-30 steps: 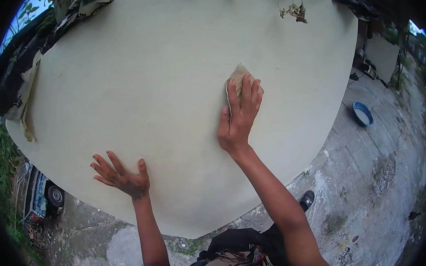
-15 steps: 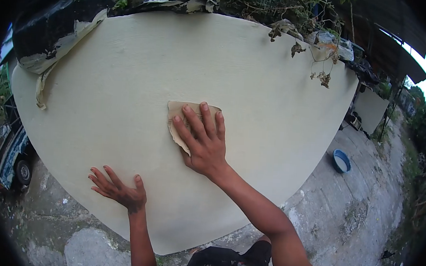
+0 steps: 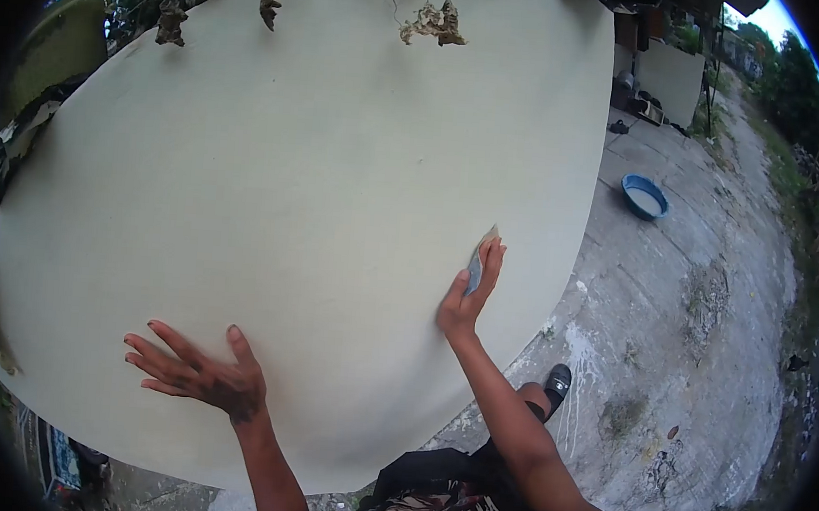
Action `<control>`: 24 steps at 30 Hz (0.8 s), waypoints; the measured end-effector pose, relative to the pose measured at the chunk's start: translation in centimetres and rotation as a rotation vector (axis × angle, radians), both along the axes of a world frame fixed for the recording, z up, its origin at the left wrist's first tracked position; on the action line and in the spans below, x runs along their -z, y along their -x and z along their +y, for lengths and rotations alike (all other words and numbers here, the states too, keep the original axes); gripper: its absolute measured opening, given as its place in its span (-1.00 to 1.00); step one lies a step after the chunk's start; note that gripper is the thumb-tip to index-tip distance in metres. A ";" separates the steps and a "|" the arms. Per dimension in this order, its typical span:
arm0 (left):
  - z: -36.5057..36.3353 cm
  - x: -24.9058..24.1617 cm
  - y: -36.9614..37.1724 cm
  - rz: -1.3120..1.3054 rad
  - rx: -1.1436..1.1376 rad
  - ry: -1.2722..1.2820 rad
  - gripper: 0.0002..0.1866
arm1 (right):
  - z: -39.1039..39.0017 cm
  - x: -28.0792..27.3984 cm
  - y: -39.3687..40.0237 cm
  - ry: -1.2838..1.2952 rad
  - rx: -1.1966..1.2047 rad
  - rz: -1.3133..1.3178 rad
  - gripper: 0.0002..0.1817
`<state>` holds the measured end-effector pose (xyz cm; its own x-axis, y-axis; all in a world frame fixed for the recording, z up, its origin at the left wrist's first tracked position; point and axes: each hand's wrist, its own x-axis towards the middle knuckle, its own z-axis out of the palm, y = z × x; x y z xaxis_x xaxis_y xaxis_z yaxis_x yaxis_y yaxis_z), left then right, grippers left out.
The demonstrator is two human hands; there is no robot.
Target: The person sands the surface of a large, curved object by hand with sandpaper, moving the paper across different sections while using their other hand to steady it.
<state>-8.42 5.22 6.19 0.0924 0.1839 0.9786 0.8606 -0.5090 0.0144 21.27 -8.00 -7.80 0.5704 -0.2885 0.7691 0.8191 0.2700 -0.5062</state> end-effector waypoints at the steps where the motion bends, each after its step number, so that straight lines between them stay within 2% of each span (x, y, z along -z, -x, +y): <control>1: -0.8 -0.4 -1.4 0.020 -0.020 -0.021 -0.01 | -1.4 0.0 -2.3 0.083 0.068 0.167 -0.36; 2: -1.3 -0.9 -2.5 0.039 -0.044 -0.050 -0.02 | -2.1 -0.4 -4.7 0.160 0.126 0.336 -0.35; 4: -1.8 -1.3 -4.3 0.043 -0.044 -0.076 -0.02 | -3.6 -5.0 -8.8 0.162 0.159 0.466 -0.36; 7: -2.3 -1.0 -5.2 0.035 -0.063 -0.076 -0.02 | -5.0 -14.8 -10.6 0.193 0.166 0.253 -0.38; 8: -2.7 -1.4 -4.9 0.016 -0.064 -0.081 -0.02 | -5.3 -17.8 -9.5 0.199 0.152 0.134 -0.38; 9: -2.9 -1.6 -4.9 0.013 -0.087 -0.094 -0.02 | -4.7 -19.5 -8.1 0.187 0.128 0.129 -0.38; 10: -3.2 -1.7 -4.9 0.018 -0.038 -0.093 -0.03 | -3.8 -20.9 -6.0 0.260 0.204 -0.007 -0.37; 11: -3.1 -1.6 -4.6 0.024 0.008 -0.084 -0.03 | -2.7 -21.1 -4.1 0.337 0.278 -0.144 -0.35; 12: -2.9 -1.5 -3.7 0.018 -0.025 -0.081 -0.03 | -1.9 -20.0 -1.8 0.336 0.246 -0.158 -0.35; 14: -1.8 -1.1 -1.6 0.190 0.048 -0.139 -0.06 | -0.1 -15.7 2.8 0.428 0.226 -0.358 -0.30; 16: 0.8 -0.4 1.8 0.153 0.016 -0.134 -0.05 | 1.5 -10.0 4.4 0.526 0.250 -0.550 -0.27; 18: 2.8 -0.5 6.8 0.082 0.034 -0.136 -0.04 | 1.1 -10.4 5.1 0.518 0.285 -0.451 -0.29; 20: 4.9 0.1 11.7 -0.015 0.000 -0.103 -0.04 | 1.4 -14.2 5.3 0.378 0.230 -0.274 -0.30; 24: 7.0 4.2 16.4 -0.148 0.005 -0.025 -0.05 | 4.4 -21.7 10.4 0.304 0.275 -0.256 -0.31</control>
<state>-24.83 12.18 1.98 -0.0526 0.1591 0.9859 0.8474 -0.5152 0.1284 10.82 -3.55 13.92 0.2859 -0.1430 0.9475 0.9478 -0.1032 -0.3016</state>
